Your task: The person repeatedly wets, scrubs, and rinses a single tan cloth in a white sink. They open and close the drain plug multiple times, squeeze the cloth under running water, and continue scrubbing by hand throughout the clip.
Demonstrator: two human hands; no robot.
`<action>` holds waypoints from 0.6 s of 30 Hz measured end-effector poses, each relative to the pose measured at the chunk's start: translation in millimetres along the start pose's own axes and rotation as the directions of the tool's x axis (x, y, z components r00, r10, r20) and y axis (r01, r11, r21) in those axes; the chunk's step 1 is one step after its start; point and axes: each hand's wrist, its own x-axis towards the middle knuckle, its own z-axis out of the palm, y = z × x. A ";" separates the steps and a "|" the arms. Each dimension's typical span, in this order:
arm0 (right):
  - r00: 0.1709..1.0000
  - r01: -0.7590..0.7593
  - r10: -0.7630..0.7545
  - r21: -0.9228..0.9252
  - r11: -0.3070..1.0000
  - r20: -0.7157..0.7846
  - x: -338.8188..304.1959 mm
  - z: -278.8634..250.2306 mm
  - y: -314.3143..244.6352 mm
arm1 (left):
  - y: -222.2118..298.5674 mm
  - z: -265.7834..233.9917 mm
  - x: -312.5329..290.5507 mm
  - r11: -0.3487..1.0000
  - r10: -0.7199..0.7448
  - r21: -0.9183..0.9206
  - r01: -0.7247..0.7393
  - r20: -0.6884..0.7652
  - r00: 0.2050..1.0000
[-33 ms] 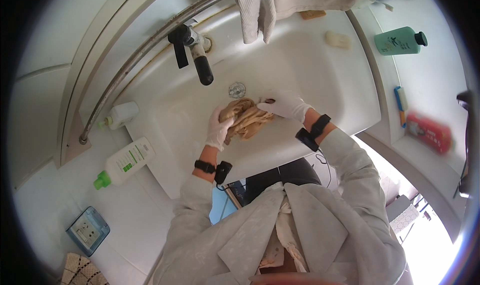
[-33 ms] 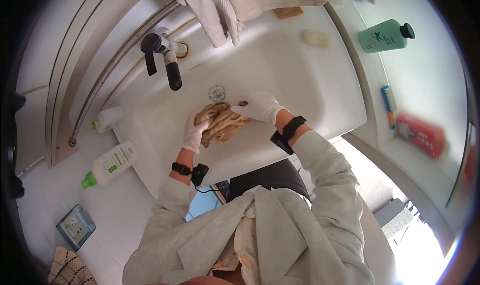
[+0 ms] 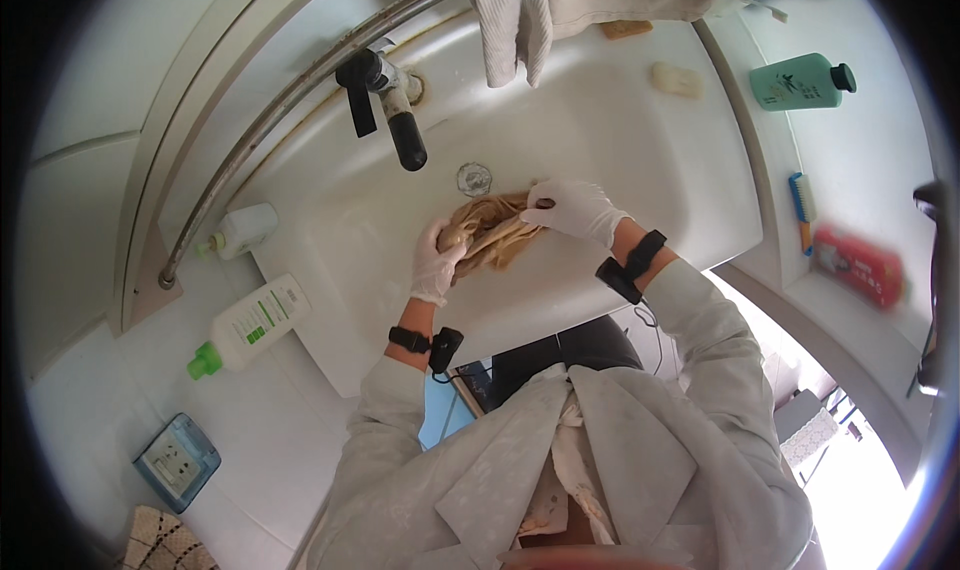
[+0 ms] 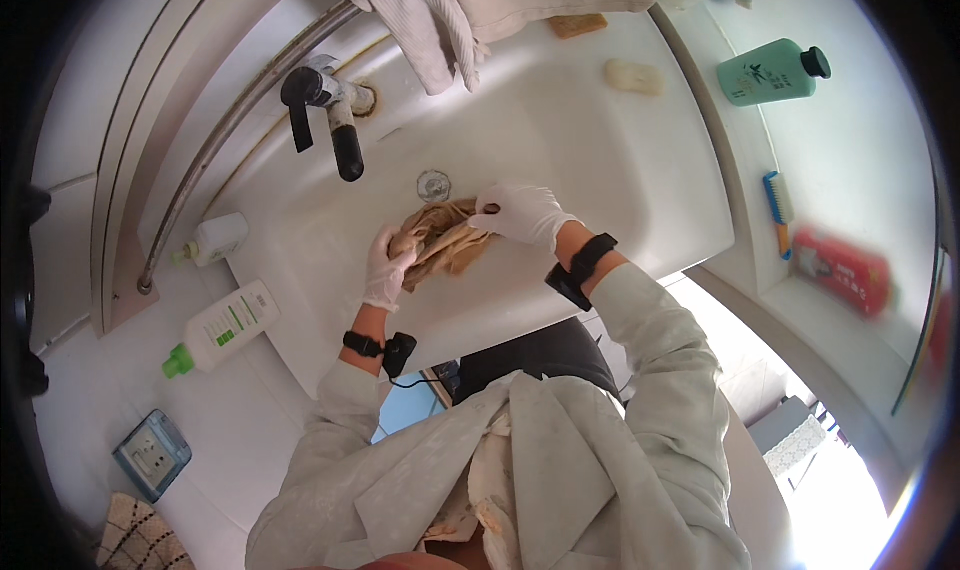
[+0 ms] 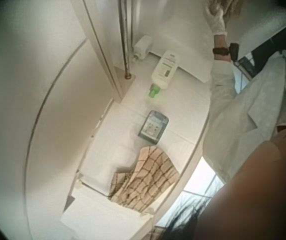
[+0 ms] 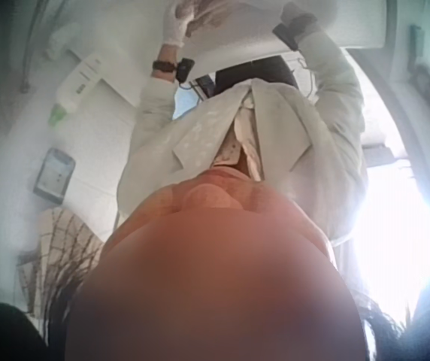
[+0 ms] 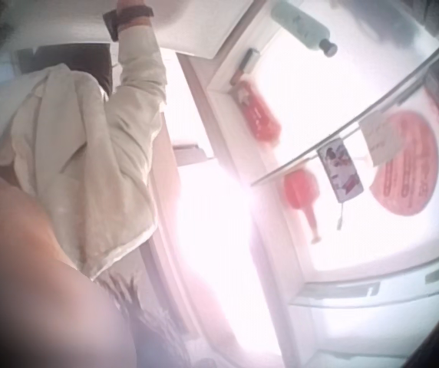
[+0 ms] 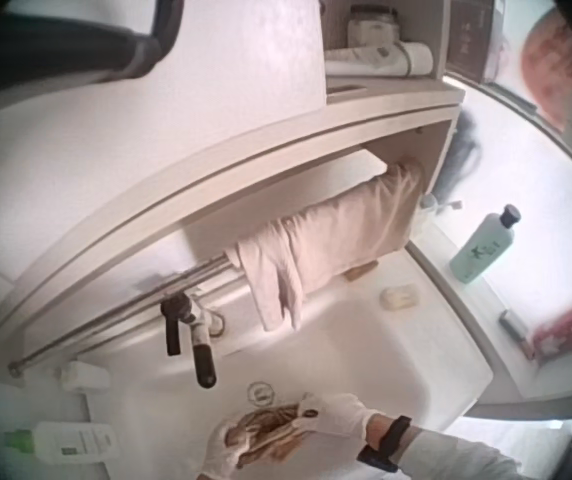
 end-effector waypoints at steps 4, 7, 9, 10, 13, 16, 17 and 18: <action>0.996 -0.068 0.079 -0.282 0.957 0.030 -3.4 -11.4 9.6 | -11.5 -7.0 -22.9 0.659 0.557 0.619 -0.427 -0.020 0.831; 0.980 0.001 0.103 -0.526 0.851 0.168 -1.6 1.4 8.1 | -10.9 4.0 -20.0 0.589 0.372 0.750 -0.300 0.078 0.925; 0.971 -0.032 0.161 -0.574 0.818 0.175 8.7 13.8 4.6 | -4.4 17.5 -3.7 0.466 0.102 0.864 -0.192 0.163 0.981; 0.967 -0.048 0.188 -0.599 0.799 0.174 16.7 18.4 3.9 | 0.3 26.9 10.2 0.404 0.042 0.896 -0.183 0.182 0.982; 0.977 -0.013 0.149 -0.651 0.759 0.153 48.1 26.2 7.0 | 11.3 48.9 51.7 0.198 0.012 0.949 -0.244 0.247 0.969; 0.986 -0.063 0.150 -0.669 0.740 0.072 77.5 29.9 13.6 | 16.0 62.3 87.4 0.080 -0.098 0.984 -0.161 0.168 0.981; 0.984 -0.091 0.171 -0.688 0.720 0.050 85.0 30.6 15.4 | 17.1 64.3 97.1 0.024 -0.179 0.992 -0.123 0.125 0.976; 0.986 -0.112 0.167 -0.710 0.695 0.009 89.0 31.2 16.8 | 18.6 67.2 105.1 0.052 -0.145 0.995 -0.088 0.094 0.985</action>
